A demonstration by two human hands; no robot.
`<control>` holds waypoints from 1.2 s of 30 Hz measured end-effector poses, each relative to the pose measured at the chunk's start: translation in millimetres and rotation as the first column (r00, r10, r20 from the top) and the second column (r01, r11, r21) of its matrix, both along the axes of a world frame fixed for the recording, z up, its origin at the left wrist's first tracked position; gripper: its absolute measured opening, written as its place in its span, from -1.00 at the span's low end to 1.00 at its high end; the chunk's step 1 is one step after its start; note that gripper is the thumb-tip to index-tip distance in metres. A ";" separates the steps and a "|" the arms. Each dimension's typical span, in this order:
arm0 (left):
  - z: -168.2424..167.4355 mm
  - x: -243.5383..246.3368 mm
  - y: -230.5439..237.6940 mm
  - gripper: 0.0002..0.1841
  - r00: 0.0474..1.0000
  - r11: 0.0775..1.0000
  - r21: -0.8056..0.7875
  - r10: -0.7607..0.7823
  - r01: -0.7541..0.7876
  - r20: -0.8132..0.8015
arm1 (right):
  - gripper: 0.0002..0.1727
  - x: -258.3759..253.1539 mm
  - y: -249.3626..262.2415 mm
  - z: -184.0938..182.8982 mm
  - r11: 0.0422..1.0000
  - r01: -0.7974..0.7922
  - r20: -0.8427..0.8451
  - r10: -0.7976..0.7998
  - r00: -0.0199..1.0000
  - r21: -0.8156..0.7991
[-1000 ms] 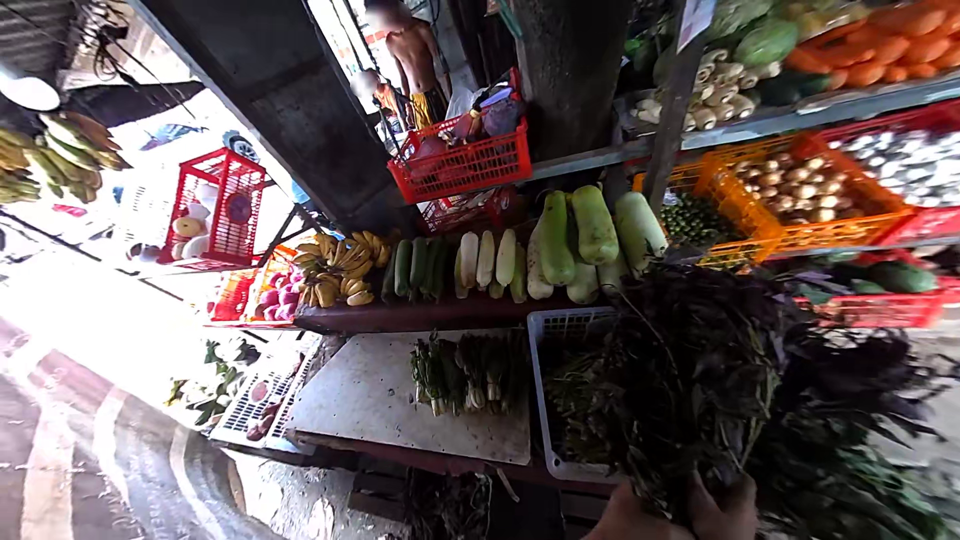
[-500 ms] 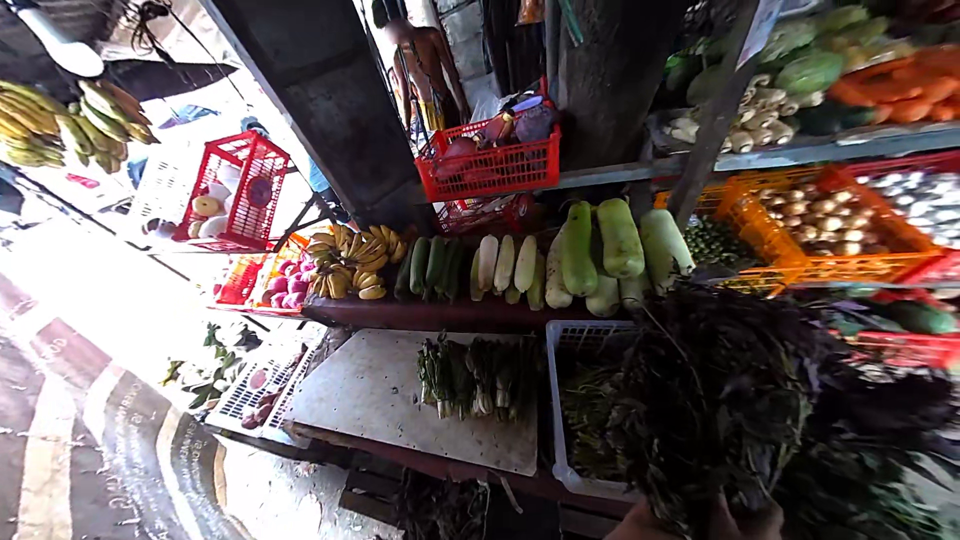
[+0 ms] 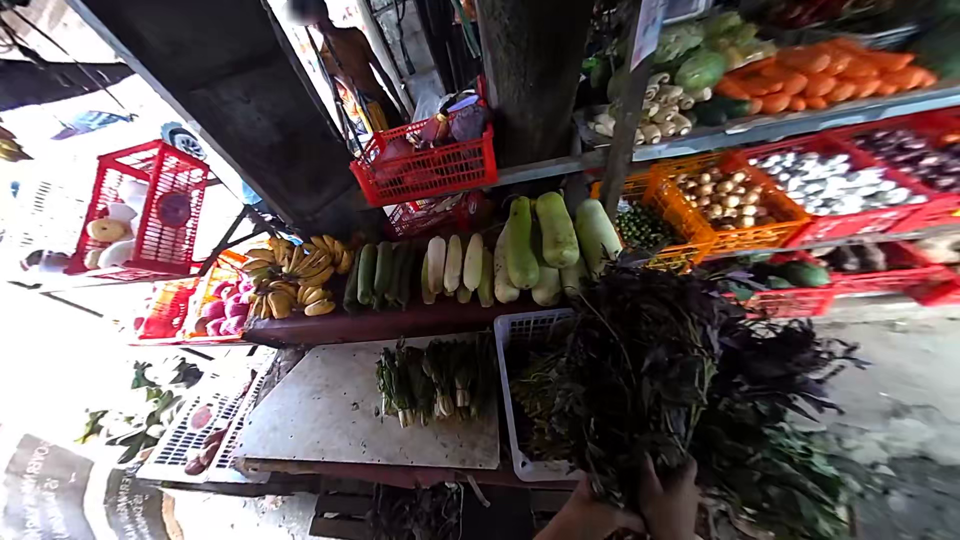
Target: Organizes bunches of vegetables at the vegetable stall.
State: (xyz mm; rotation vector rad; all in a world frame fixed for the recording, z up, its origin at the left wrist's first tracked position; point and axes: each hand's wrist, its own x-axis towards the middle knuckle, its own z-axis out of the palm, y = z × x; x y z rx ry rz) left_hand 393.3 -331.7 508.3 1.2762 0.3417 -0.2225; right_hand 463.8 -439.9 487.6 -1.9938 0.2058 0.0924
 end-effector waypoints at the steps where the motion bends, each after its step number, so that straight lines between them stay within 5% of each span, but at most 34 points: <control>1: 1.0 -0.3 -0.4 -0.40 1.000 1.000 -0.001 -0.008 0.008 -0.006 | -0.04 -1.1 -0.8 0.4 1.000 -0.012 0.010 0.012 1.000 0.001; 7: 18.2 2.3 3.6 -0.45 0.992 0.999 -0.012 -0.050 0.049 -0.113 | -0.03 -0.4 1.3 -4.3 0.999 -0.030 0.064 0.027 0.998 0.041; 11: -6.5 2.3 -2.2 -0.34 0.994 0.996 0.082 -0.037 0.046 -0.104 | -0.04 1.3 -0.2 -4.3 0.998 -0.043 0.065 0.040 0.997 0.054; 17: 27.1 3.9 -4.5 -0.51 0.994 0.993 0.106 -0.032 0.043 -0.108 | -0.04 2.6 -4.4 5.2 0.995 -0.075 0.038 0.072 0.997 0.061; 21: 33.4 6.2 0.7 -0.46 0.965 0.980 0.158 -0.083 0.125 -0.249 | -0.02 2.3 -3.4 6.7 0.993 -0.074 0.011 0.073 0.997 0.095; 27: 1.5 3.3 -15.4 -0.29 0.994 0.957 0.285 -0.016 0.046 -0.105 | -0.02 5.1 -11.5 2.1 0.990 -0.103 0.031 0.101 0.994 0.096; 36: 27.1 7.4 -16.9 -0.33 0.987 0.973 0.228 0.007 0.030 -0.160 | -0.02 9.9 -7.0 -12.7 0.983 -0.073 0.093 0.058 0.994 0.171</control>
